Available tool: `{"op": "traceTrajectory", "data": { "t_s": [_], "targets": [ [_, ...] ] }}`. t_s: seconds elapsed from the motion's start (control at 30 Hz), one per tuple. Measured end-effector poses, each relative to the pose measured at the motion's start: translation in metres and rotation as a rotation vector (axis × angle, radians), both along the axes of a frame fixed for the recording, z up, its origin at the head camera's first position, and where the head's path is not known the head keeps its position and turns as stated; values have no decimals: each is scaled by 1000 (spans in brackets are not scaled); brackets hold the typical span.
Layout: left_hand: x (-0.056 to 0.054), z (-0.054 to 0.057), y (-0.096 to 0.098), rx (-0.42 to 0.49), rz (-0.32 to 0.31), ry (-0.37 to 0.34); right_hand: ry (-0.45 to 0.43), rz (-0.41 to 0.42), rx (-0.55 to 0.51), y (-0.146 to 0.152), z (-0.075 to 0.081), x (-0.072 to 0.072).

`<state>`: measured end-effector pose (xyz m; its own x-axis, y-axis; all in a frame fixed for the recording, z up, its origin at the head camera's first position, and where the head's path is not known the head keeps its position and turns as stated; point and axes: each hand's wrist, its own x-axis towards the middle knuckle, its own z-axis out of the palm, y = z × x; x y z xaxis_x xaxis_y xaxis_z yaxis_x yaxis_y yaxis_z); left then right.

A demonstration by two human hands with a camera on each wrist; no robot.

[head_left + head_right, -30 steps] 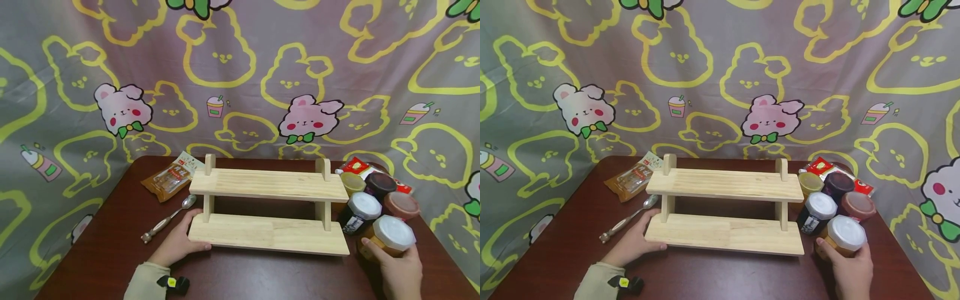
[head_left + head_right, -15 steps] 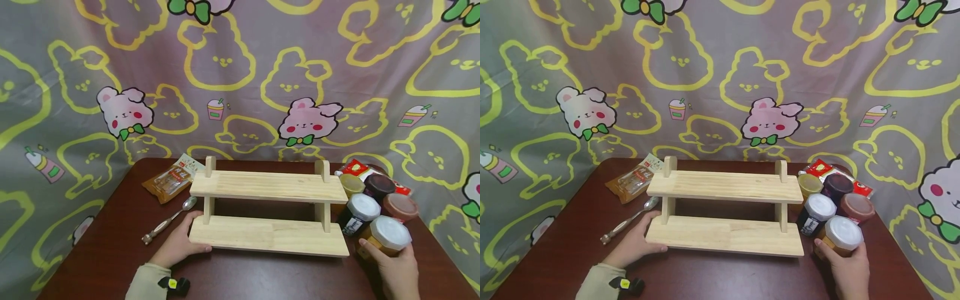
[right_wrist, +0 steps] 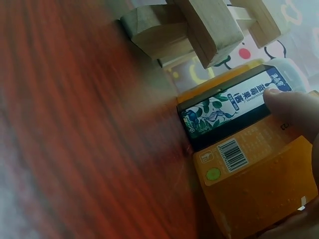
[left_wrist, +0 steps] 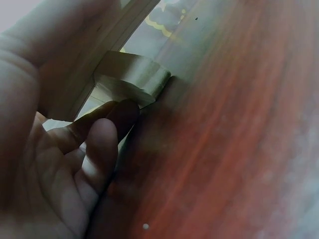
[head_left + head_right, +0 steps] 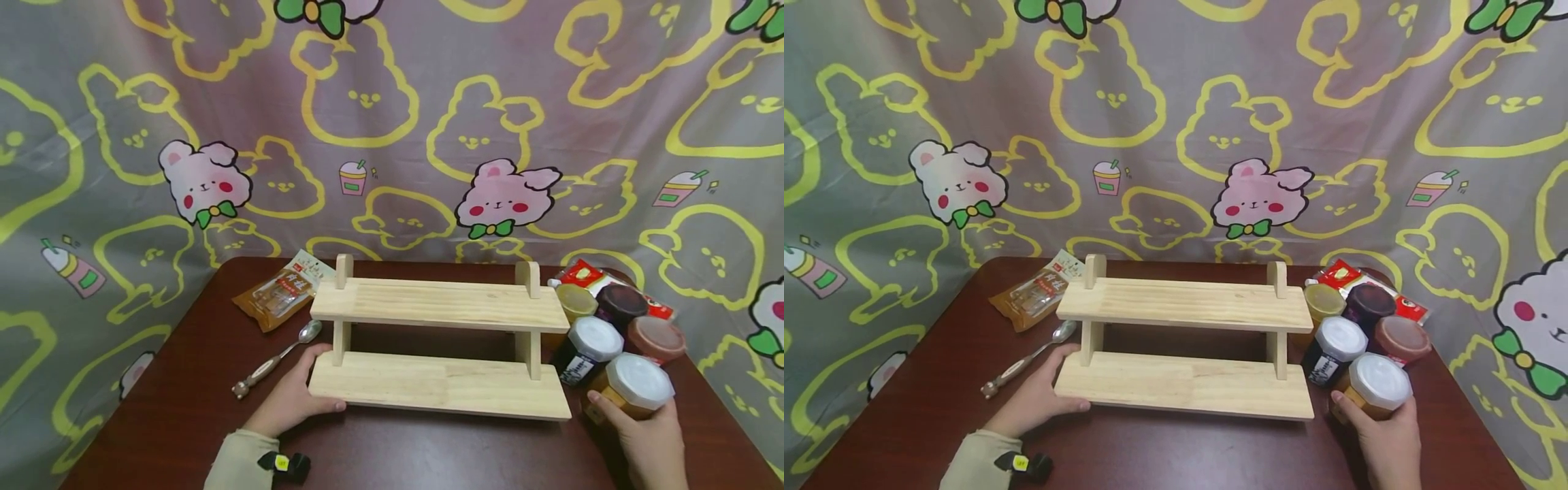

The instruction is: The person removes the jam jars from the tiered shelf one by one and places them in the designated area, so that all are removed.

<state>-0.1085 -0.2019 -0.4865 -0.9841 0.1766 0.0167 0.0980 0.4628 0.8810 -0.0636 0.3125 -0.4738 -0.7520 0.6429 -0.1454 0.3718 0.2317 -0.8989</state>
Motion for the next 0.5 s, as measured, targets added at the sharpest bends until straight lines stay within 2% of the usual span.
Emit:
{"op": "traceTrajectory", "data": {
  "t_s": [0.17, 0.3, 0.4, 0.5],
  "targets": [
    [1, -3, 5, -23, 17, -13, -2, -8, -16, 4, -1, 3],
    [6, -5, 8, -40, 51, -30, 48, -38, -15, 7, 1, 9],
    [10, -3, 6, -1, 69, -42, 88, -64, -7, 4, 8, 15],
    [17, 2, 1, 29, 65, -31, 77, -96, 19, -3, 19, 23]
  ]
}}
